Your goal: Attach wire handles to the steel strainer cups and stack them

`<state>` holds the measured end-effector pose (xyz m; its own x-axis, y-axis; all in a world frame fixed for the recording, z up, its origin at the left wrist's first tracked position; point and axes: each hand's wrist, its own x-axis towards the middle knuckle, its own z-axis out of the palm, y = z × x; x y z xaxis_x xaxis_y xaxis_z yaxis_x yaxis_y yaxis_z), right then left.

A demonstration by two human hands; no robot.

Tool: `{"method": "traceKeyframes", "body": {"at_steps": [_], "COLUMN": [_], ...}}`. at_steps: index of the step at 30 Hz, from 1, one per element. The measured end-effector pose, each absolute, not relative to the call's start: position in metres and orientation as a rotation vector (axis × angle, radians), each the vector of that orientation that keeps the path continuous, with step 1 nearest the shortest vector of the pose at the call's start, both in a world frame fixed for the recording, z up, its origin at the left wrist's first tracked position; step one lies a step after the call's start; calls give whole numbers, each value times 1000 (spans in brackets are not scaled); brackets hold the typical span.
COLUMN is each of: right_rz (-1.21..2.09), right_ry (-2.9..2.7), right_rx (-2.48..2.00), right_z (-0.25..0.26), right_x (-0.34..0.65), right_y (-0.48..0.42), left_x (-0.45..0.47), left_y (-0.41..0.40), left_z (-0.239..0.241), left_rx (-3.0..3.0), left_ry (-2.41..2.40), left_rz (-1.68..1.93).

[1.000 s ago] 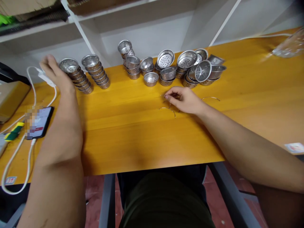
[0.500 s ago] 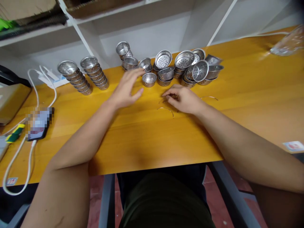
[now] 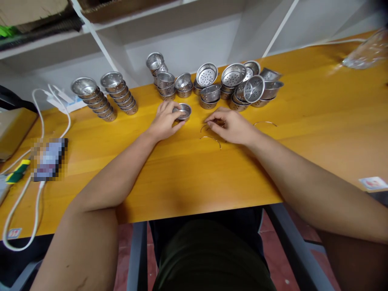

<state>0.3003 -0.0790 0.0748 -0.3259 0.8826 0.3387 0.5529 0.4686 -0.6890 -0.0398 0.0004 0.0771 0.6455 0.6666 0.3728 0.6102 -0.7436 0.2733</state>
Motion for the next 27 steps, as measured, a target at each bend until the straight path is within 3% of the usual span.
{"method": "traceKeyframes", "body": {"at_steps": [15,27], "right_rz": [567,753], "right_ry": [-1963,-1809], "right_rx": [-1097,-1146], "right_z": [88,82], "right_x": [291,277], "right_y": [-87,-87], "left_x": [-24,-7], "left_y": [-18,-46], "left_z": [79,90], "left_rx": [2825,2910], "left_ry": [733,571], "left_rz": [682,785]}}
